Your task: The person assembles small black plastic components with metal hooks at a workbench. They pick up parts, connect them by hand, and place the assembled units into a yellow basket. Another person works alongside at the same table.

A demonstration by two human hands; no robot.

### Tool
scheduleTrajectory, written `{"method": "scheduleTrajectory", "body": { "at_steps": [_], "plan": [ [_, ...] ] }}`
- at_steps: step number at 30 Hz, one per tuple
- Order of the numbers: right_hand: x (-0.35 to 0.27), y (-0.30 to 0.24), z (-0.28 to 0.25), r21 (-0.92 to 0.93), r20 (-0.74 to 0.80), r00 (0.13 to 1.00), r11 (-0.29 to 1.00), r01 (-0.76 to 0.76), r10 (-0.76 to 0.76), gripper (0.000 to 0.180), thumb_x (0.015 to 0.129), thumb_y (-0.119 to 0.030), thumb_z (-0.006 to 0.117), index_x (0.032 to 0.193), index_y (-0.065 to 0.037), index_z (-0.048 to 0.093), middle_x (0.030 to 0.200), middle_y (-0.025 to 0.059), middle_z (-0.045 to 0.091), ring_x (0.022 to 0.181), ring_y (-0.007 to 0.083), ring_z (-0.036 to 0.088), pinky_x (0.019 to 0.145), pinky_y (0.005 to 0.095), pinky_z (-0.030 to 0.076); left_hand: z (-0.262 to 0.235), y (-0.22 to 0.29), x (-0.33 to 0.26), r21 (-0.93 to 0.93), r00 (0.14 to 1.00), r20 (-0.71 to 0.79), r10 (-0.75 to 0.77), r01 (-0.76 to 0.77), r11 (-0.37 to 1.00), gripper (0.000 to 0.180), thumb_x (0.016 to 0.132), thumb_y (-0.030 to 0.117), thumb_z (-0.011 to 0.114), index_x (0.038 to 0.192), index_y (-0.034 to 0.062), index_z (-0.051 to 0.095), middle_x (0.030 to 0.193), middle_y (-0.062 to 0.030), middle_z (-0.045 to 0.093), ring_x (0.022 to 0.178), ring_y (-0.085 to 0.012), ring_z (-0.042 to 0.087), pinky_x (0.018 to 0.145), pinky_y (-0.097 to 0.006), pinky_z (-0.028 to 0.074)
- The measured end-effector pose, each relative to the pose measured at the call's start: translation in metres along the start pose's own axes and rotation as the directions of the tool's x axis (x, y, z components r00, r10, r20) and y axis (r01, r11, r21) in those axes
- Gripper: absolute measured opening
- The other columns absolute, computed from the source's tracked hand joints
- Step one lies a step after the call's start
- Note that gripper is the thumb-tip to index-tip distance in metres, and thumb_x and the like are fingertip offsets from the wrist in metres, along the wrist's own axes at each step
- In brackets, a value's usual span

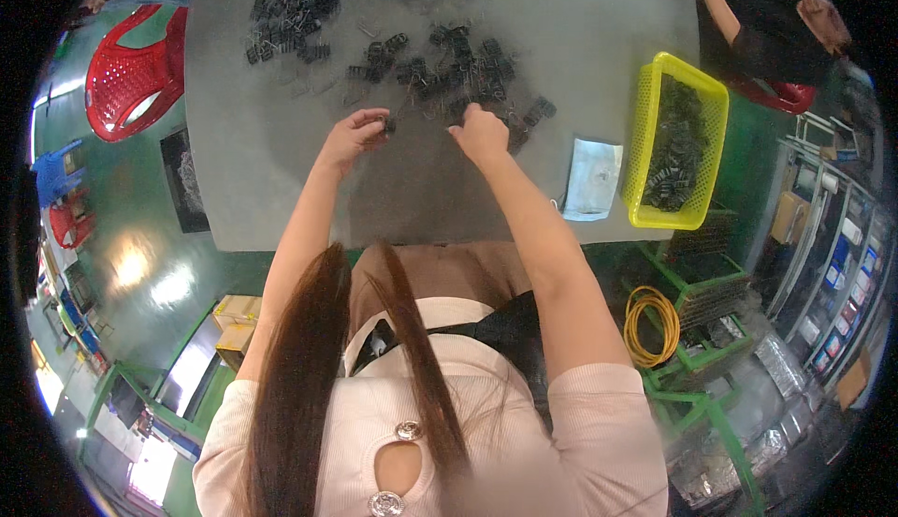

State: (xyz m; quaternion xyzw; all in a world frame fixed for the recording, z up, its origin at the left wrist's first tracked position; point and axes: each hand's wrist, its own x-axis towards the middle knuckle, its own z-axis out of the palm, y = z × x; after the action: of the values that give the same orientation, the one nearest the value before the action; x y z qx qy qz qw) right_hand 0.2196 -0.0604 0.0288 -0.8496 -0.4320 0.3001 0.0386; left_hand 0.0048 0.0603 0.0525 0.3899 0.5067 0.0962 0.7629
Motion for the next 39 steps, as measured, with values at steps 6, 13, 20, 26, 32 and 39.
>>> {"method": "scheduleTrajectory", "body": {
  "at_steps": [6,13,20,26,32,39],
  "plan": [
    [0.008,0.033,-0.028,0.671,0.525,0.844,0.661,-0.336,-0.104,0.027,0.078,-0.023,0.071,0.094,-0.005,0.06,0.08,0.004,0.062,0.07,0.0116,0.06,0.057,0.0248,0.047,-0.003,-0.001,0.013,0.472,0.997,0.015,0.075,-0.074,0.879,0.02,0.088,0.016,0.059,0.106,0.0102,0.064,0.09,-0.0006,0.066,0.085,-0.0116,0.064,0.07,-0.026,0.049],
    [0.012,0.151,-0.044,0.665,0.082,0.915,0.661,-0.346,0.396,0.043,0.076,-0.031,0.072,0.104,-0.003,0.057,0.092,0.0105,0.062,0.082,0.0196,0.062,0.065,0.0297,0.049,0.03,0.034,0.025,0.315,0.981,0.116,-0.153,0.11,0.943,0.022,0.086,0.02,0.061,0.107,0.0126,0.064,0.092,-0.0017,0.068,0.077,-0.0121,0.065,0.063,-0.026,0.048],
    [0.032,0.095,-0.035,0.33,-0.077,0.992,0.941,-0.069,0.1,0.045,0.074,-0.036,0.07,0.101,-0.002,0.058,0.099,0.015,0.062,0.092,0.0272,0.061,0.081,0.0372,0.047,0.064,0.02,0.036,0.44,0.982,0.031,-0.186,0.154,0.885,0.019,0.084,0.017,0.062,0.102,0.0098,0.064,0.092,-0.0015,0.067,0.079,-0.0123,0.065,0.064,-0.027,0.046],
    [0.002,0.106,-0.09,0.937,0.34,0.887,0.031,-0.348,-0.312,0.017,0.081,-0.022,0.066,0.089,-0.011,0.057,0.084,0.0007,0.061,0.081,0.0109,0.061,0.059,0.023,0.044,0.056,0.023,0.036,0.145,0.947,0.225,-0.229,0.2,0.969,0.023,0.085,0.018,0.06,0.106,0.0087,0.063,0.093,-0.0012,0.064,0.084,-0.0119,0.061,0.073,-0.03,0.046],
    [0.029,0.116,-0.056,0.702,0.055,0.998,0.712,-0.024,-0.02,0.022,0.078,-0.021,0.068,0.094,-0.009,0.059,0.089,0.005,0.063,0.087,0.0177,0.062,0.066,0.0299,0.048,0.064,0.005,0.056,0.733,0.999,0.035,-0.005,-0.022,0.68,0.019,0.081,0.014,0.062,0.097,0.0091,0.068,0.087,-0.0037,0.068,0.082,-0.0152,0.063,0.073,-0.03,0.048],
    [0.046,0.082,-0.058,0.288,-0.101,0.995,0.958,0.004,0.026,0.032,0.073,-0.028,0.073,0.098,-0.011,0.063,0.096,0.0132,0.065,0.092,0.0289,0.061,0.078,0.0371,0.047,0.08,0.033,0.031,-0.027,0.939,0.324,-0.116,0.132,0.991,0.015,0.086,0.017,0.057,0.097,0.0071,0.061,0.09,-0.0031,0.061,0.085,-0.0157,0.062,0.071,-0.029,0.05]
  ]
}}
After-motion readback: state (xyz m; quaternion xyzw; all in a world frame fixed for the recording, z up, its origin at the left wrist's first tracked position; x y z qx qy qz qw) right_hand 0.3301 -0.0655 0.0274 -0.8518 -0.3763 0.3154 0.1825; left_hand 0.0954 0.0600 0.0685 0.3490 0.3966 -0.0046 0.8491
